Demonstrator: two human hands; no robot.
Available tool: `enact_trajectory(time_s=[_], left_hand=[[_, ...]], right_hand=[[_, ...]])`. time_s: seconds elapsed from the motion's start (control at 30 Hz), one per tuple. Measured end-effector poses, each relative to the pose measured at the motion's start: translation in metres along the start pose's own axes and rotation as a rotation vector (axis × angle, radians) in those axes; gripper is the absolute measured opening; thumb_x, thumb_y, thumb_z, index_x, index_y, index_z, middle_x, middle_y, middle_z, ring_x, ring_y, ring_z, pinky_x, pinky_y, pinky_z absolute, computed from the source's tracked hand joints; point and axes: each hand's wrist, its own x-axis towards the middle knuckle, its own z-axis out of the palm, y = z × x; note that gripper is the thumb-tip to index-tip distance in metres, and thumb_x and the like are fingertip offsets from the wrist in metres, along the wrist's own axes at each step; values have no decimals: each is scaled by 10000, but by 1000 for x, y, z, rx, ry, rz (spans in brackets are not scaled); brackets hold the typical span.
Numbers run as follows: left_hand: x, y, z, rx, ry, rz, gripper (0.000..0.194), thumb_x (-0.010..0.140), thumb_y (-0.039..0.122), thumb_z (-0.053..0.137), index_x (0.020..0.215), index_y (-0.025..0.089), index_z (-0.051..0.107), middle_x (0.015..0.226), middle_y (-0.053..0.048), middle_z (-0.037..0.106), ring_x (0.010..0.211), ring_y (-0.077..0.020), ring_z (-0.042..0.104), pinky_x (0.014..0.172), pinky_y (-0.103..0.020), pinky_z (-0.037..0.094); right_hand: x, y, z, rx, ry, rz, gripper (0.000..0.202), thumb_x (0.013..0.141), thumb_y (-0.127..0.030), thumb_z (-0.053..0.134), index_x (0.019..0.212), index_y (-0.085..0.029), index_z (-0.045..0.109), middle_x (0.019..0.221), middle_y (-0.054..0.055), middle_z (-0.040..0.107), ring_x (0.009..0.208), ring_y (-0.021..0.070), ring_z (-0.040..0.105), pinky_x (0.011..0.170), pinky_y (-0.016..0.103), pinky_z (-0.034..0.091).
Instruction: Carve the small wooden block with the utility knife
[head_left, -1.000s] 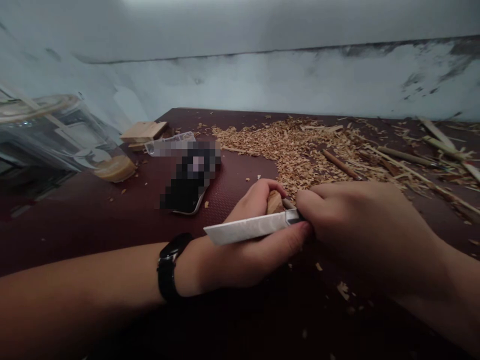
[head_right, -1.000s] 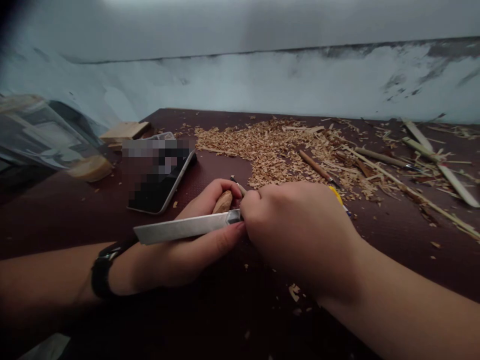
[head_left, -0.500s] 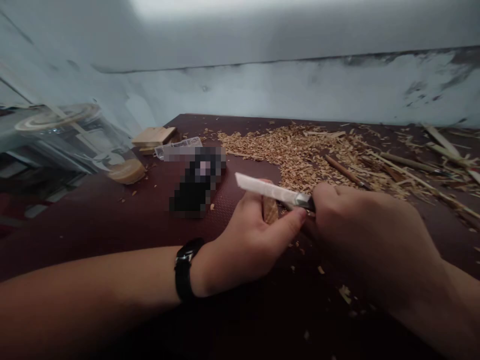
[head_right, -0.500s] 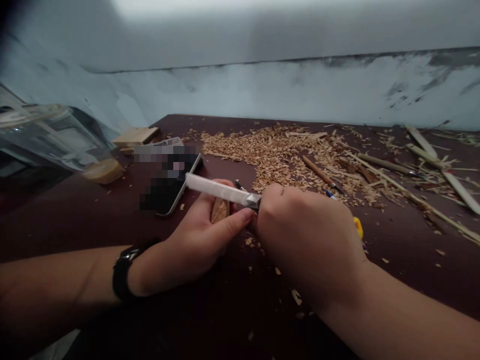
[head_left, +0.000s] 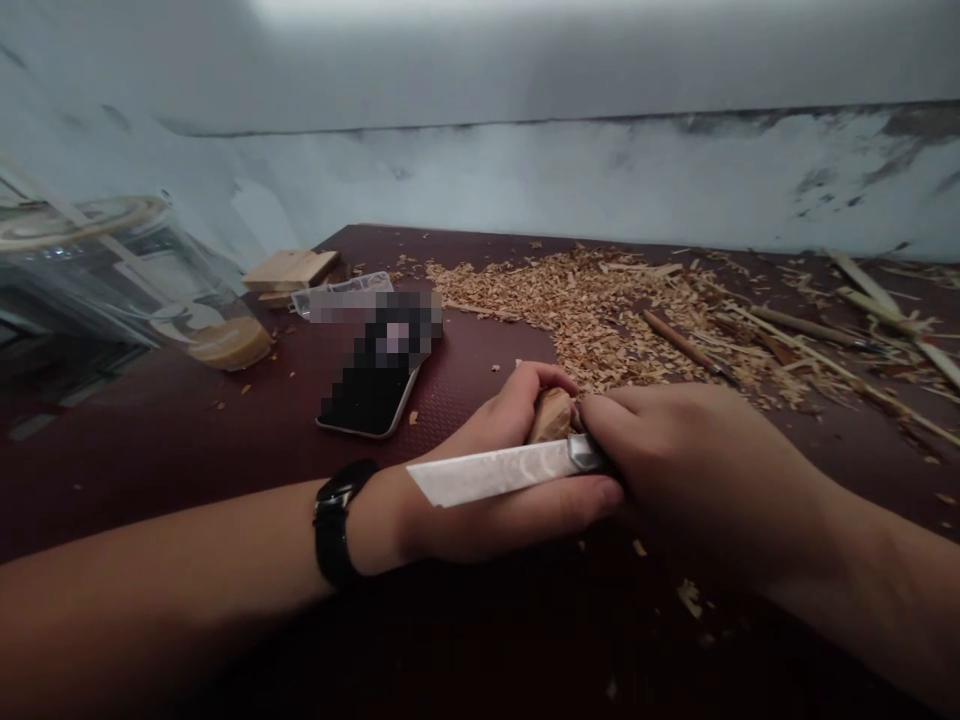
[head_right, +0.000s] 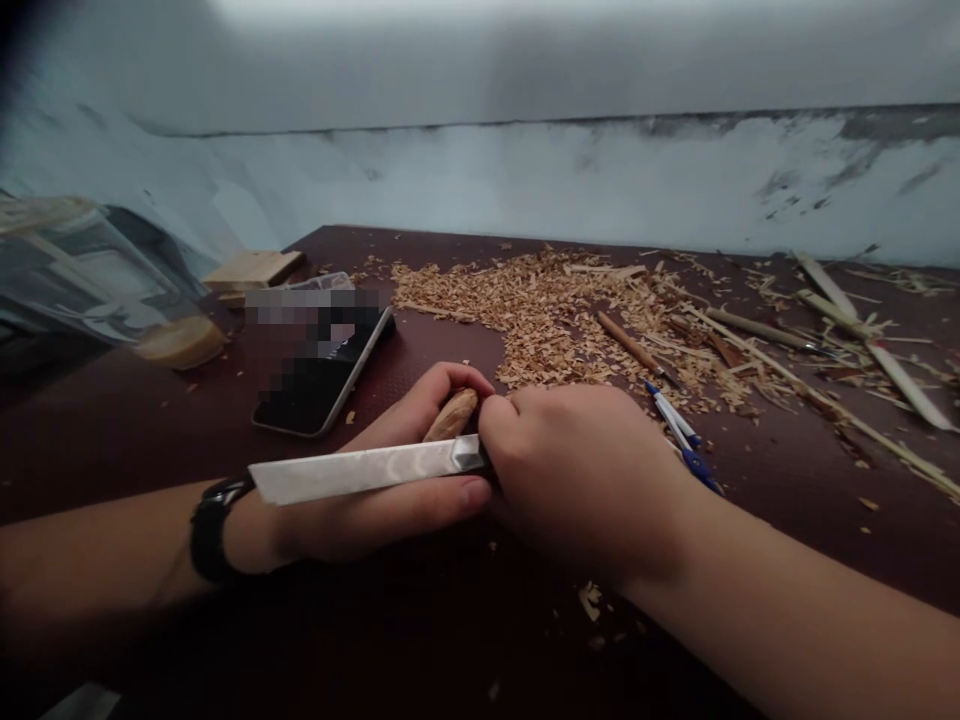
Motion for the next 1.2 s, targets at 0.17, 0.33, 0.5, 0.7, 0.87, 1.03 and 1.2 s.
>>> enact_trajectory(time_s=[0.17, 0.33, 0.5, 0.7, 0.87, 1.03, 1.2], left_hand=[[-1, -2, -1, -17, 49, -7, 679, 864, 440, 781, 1363, 238, 366, 1341, -129, 591, 1232, -319, 605, 976, -459, 547], [3, -13, -6, -124, 26, 38, 631, 876, 298, 770, 1351, 244, 357, 1210, -78, 627, 1106, -249, 650, 931, -388, 552], [5, -12, -12, 42, 174, -29, 695, 844, 495, 822, 1377, 225, 468, 1250, -100, 629, 1109, -276, 626, 927, -414, 533], [10, -20, -13, -103, 282, -44, 689, 881, 507, 792, 1438, 265, 467, 1221, -79, 668, 1055, -246, 651, 865, -373, 538], [14, -25, -17, -97, 307, 36, 501, 914, 433, 769, 1333, 234, 581, 1214, -76, 680, 1070, -224, 635, 890, -341, 512], [16, -22, -17, -157, 302, 33, 522, 883, 434, 795, 1309, 204, 600, 1158, -80, 688, 1022, -225, 637, 859, -345, 511], [14, -20, -17, -219, 232, -7, 490, 909, 442, 779, 1295, 254, 544, 1121, -30, 647, 933, -168, 599, 779, -292, 497]], right_hand=[[0, 3, 14, 107, 24, 18, 108, 864, -147, 532, 811, -190, 616, 781, 74, 719, 633, 204, 648, 586, 307, 371], [5, 15, 26, 371, 154, -60, 184, 956, -309, 593, 803, -208, 590, 727, 10, 667, 612, 136, 577, 585, 267, 381], [11, 26, 19, 477, 333, 122, 403, 989, -377, 609, 645, -237, 455, 552, -61, 434, 505, 99, 391, 499, 259, 309], [14, 28, 24, 546, 272, 88, 343, 968, -350, 612, 670, -234, 486, 574, -54, 470, 520, 102, 413, 505, 254, 330], [10, 22, 36, 392, 370, 18, 250, 937, -277, 614, 710, -223, 525, 600, -52, 509, 515, 94, 439, 509, 243, 332], [9, 23, 41, 318, 536, 101, 301, 963, -380, 628, 718, -222, 551, 557, -63, 467, 479, 94, 408, 475, 252, 317], [10, 25, 42, 303, 569, 182, 272, 959, -412, 635, 779, -214, 588, 569, -52, 503, 477, 105, 433, 477, 262, 349]])
